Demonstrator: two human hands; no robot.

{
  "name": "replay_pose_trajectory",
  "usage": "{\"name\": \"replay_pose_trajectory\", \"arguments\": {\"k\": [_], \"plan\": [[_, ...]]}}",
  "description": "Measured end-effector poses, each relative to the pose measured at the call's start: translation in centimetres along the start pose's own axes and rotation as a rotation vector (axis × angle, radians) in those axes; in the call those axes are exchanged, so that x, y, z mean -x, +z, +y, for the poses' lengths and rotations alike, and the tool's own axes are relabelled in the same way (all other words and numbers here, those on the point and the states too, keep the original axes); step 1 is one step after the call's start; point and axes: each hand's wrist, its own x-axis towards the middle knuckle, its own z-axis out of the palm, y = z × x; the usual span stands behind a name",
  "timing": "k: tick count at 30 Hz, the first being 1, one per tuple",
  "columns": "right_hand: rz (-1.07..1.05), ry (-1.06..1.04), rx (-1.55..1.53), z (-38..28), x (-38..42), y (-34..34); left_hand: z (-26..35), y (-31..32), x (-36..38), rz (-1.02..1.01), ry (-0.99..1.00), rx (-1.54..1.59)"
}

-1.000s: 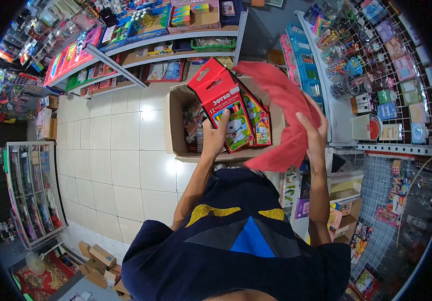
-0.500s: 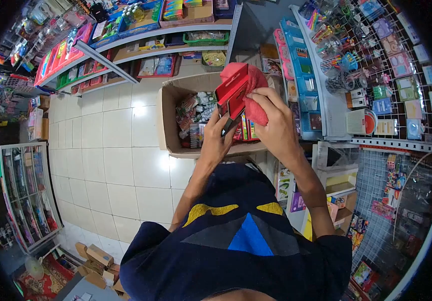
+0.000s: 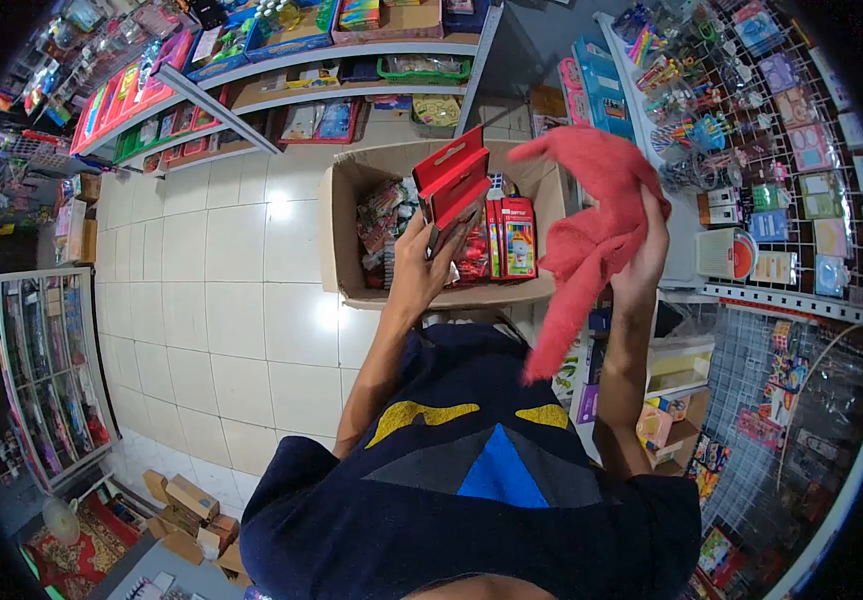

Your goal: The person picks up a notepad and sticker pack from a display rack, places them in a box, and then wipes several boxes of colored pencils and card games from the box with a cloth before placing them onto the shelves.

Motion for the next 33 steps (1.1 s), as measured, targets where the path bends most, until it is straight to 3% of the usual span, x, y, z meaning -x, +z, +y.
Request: {"name": "replay_pose_trajectory", "arguments": {"k": [1, 3, 5, 7, 9, 11, 12, 13, 15, 17, 18, 19, 21, 22, 25, 26, 28, 29, 31, 32, 33], "plan": [[-0.010, -0.085, -0.061, 0.1, -0.2, -0.1, 0.1, 0.1, -0.4, 0.021, 0.014, -0.014], [0.060, -0.230, 0.256, 3.0, 0.9, 1.6, 0.8, 0.8, -0.7, 0.054, -0.136, 0.125], [-0.352, -0.541, 0.919, 6.8, 1.5, 2.5, 1.4, 2.5, -0.6, 0.094, -0.300, 0.210], [-0.437, -0.843, 1.210, 10.1, 2.0, 4.5, 1.5, 3.8, -0.9, 0.149, -0.462, 0.552], [-0.559, -0.701, 1.144, 10.9, 2.8, 3.9, 2.2, 3.4, -1.3, 0.245, -0.593, 0.958], [-0.714, -0.638, 1.199, 10.4, 3.9, 3.5, 1.0, 2.0, -1.4, 0.207, -0.570, 1.049], [-0.734, -0.664, 1.189, 10.1, 5.0, 3.2, 0.4, 1.7, -0.6, 0.307, -0.607, 1.143], [-0.779, -0.631, 1.132, 10.3, 5.4, 1.6, -1.6, 1.6, 0.6, 0.452, -0.687, 1.171], [-0.868, -0.571, 1.013, 11.9, 5.8, -3.1, -4.8, -0.2, -2.9, 0.448, -0.762, 0.852], [-0.338, -0.303, 0.873, 12.8, 6.3, -5.2, -2.9, -1.1, -3.4, 0.467, -0.642, 1.014], [-0.123, -0.286, 0.866, 13.0, 5.5, -6.3, -5.2, -2.0, -2.7, 0.460, -0.606, 1.016], [0.089, -0.269, 0.852, 13.1, 4.1, -7.0, -3.6, -2.9, -2.6, 0.441, -0.637, 1.115], [0.401, -0.102, 0.176, 13.3, 2.3, -7.5, -5.0, -4.6, -1.4, 0.506, -0.608, 1.003], [0.533, -0.055, 0.116, 10.4, 1.8, -3.8, -5.4, -5.4, -0.9, 0.532, -0.595, 0.932], [0.602, -0.076, 0.209, 12.3, -1.3, -5.3, -4.6, -6.7, 0.4, 0.523, -0.599, 0.842], [0.421, 0.044, 0.065, 12.9, -2.1, -5.6, -4.8, -6.8, 0.8, 0.533, -0.606, 0.839], [0.286, 0.116, 0.311, 16.4, -2.9, -6.4, -4.7, -6.6, 1.3, 0.557, -0.635, 0.849], [0.229, 0.258, 0.389, 19.1, -2.9, -7.8, -4.7, -6.6, 1.4, 0.545, -0.638, 0.868], [-0.217, 0.255, 0.908, 23.0, -1.6, -10.0, -5.2, -6.3, 1.7, 0.523, -0.643, 0.910], [-0.476, 0.273, 1.099, 21.5, 0.8, -9.2, -5.4, -6.2, 1.7, 0.506, -0.650, 0.916], [-0.760, 0.241, 1.499, 23.2, 1.4, -11.3, -5.4, -6.1, 1.8, 0.448, -0.667, 0.942]]}}
